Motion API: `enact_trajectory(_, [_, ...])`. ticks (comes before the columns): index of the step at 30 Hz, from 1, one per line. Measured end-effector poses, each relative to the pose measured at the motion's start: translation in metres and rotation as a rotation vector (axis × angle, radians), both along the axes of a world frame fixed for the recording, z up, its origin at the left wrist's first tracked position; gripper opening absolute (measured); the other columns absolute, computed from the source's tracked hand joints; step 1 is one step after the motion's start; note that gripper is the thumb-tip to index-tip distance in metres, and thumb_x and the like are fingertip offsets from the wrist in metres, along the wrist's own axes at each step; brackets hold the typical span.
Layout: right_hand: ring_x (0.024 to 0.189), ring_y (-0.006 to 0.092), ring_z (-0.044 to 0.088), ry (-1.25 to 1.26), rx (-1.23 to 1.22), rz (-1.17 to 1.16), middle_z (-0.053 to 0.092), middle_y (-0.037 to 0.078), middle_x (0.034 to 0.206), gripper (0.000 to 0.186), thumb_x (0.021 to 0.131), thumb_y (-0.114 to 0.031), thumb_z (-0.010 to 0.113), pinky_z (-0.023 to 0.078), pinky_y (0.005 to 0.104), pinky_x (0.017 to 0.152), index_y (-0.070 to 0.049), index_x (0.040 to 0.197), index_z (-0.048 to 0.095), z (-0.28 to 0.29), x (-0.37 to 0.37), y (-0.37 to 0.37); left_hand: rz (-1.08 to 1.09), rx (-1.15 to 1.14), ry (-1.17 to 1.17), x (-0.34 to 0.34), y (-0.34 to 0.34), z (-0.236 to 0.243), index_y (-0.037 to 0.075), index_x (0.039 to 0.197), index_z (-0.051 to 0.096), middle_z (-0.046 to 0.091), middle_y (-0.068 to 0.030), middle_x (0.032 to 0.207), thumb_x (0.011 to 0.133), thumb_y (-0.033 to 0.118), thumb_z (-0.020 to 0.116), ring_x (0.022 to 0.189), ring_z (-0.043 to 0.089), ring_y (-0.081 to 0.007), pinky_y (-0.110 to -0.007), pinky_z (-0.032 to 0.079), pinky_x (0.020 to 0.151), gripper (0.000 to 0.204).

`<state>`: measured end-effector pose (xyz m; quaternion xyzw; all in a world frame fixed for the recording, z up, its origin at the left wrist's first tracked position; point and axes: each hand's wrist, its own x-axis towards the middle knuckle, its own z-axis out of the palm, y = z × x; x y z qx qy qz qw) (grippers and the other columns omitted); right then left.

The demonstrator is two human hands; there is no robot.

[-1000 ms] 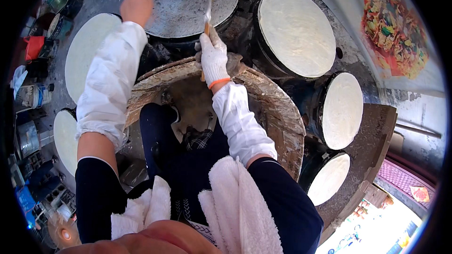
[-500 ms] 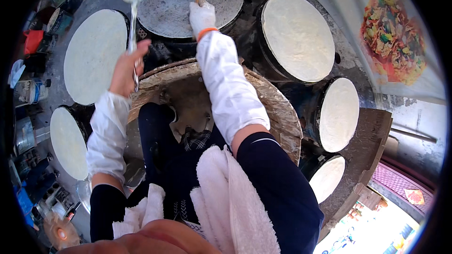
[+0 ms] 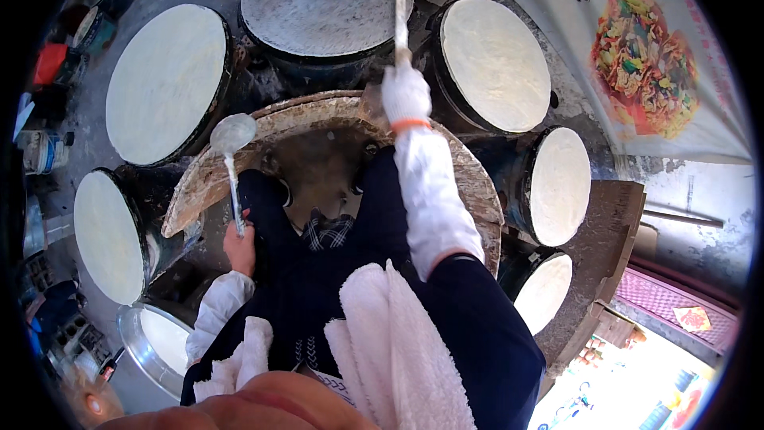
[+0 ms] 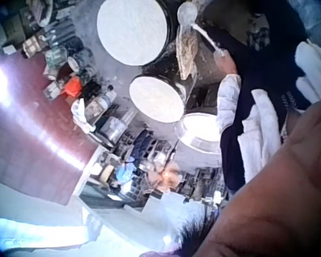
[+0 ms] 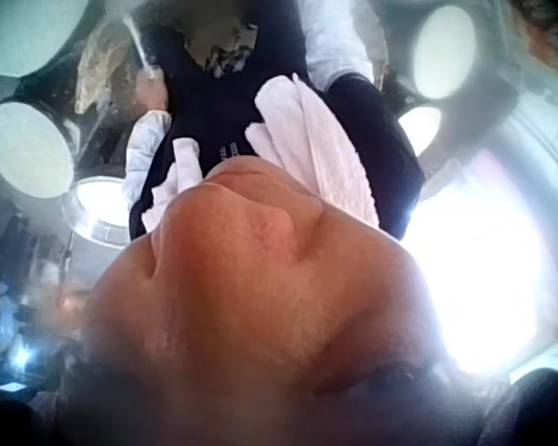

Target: The person scoops batter from a large metal bowl and pours it onto a circular griddle. They use a wooden spreader to distribute the batter into a thin, round crepe. The person flips the crepe with a spatula and removes the finished product to a stack. This process is repeated continuously across multiple griddles.

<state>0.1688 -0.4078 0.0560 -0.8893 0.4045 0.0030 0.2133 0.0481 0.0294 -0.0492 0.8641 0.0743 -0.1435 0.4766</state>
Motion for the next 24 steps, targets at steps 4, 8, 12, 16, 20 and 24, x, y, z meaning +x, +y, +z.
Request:
enact_trajectory(4, [0.092, 0.0428, 0.069, -0.553, 0.078, 0.062, 0.070, 0.025, 0.095, 0.043, 0.089, -0.033, 0.055, 0.055, 0.0471, 0.083, -0.012, 0.125, 0.065, -0.047, 0.092, -0.003, -0.078, 0.048, -0.191, 0.003, -0.017, -0.023, 0.005, 0.114, 0.071, 0.071, -0.0123, 0.102, 0.084, 0.012, 0.058, 0.097, 0.066, -0.0297, -0.039, 0.050, 0.089, 0.034])
enact_trajectory(8, [0.070, 0.0235, 0.069, -0.534, 0.133, 0.102, 0.070, 0.012, 0.080, 0.040, 0.090, -0.033, 0.061, 0.054, 0.0388, 0.063, -0.013, 0.124, 0.067, -0.043, 0.086, -0.030, 0.002, 0.115, -0.167, 0.001, -0.007, -0.031, 0.009, 0.113, 0.073, 0.073, -0.0151, 0.105, 0.083, 0.014, 0.059, 0.098, 0.068, -0.0344, -0.043, 0.051, 0.089, 0.034])
enact_trajectory(12, [0.098, 0.0404, 0.068, -0.431, 0.027, 0.070, 0.070, 0.025, 0.098, 0.043, 0.091, -0.038, 0.055, 0.053, 0.0463, 0.085, -0.015, 0.126, 0.065, -0.036, 0.052, -0.032, 0.076, 0.061, -0.140, 0.000, -0.009, -0.033, 0.009, 0.114, 0.074, 0.074, -0.0157, 0.103, 0.082, 0.015, 0.058, 0.096, 0.071, -0.0324, -0.040, 0.053, 0.085, 0.035])
enact_trajectory(16, [0.103, 0.0462, 0.064, -0.364, 0.073, 0.122, 0.068, 0.028, 0.103, 0.045, 0.090, -0.034, 0.051, 0.050, 0.0519, 0.091, -0.011, 0.127, 0.063, -0.021, 0.099, -0.017, 0.072, 0.058, -0.138, 0.004, -0.009, -0.034, 0.010, 0.114, 0.074, 0.074, -0.0163, 0.098, 0.082, 0.014, 0.059, 0.090, 0.072, -0.0316, -0.039, 0.053, 0.082, 0.036])
enact_trajectory(20, [0.106, 0.0462, 0.063, -0.430, 0.252, 0.107, 0.067, 0.028, 0.108, 0.044, 0.089, -0.033, 0.053, 0.049, 0.0502, 0.095, -0.010, 0.124, 0.065, -0.040, 0.157, -0.007, 0.046, 0.112, -0.004, 0.007, -0.012, -0.032, 0.012, 0.115, 0.073, 0.073, -0.0162, 0.092, 0.082, 0.014, 0.060, 0.081, 0.071, -0.0294, -0.038, 0.053, 0.077, 0.036])
enact_trajectory(24, [0.108, 0.0445, 0.063, -0.393, 0.198, 0.276, 0.068, 0.026, 0.110, 0.045, 0.090, -0.034, 0.055, 0.049, 0.0481, 0.096, -0.009, 0.126, 0.064, -0.025, 0.159, 0.020, 0.087, 0.081, 0.003, 0.008, -0.012, -0.027, 0.011, 0.116, 0.073, 0.074, -0.0151, 0.091, 0.082, 0.012, 0.060, 0.080, 0.071, -0.0260, -0.036, 0.053, 0.076, 0.037])
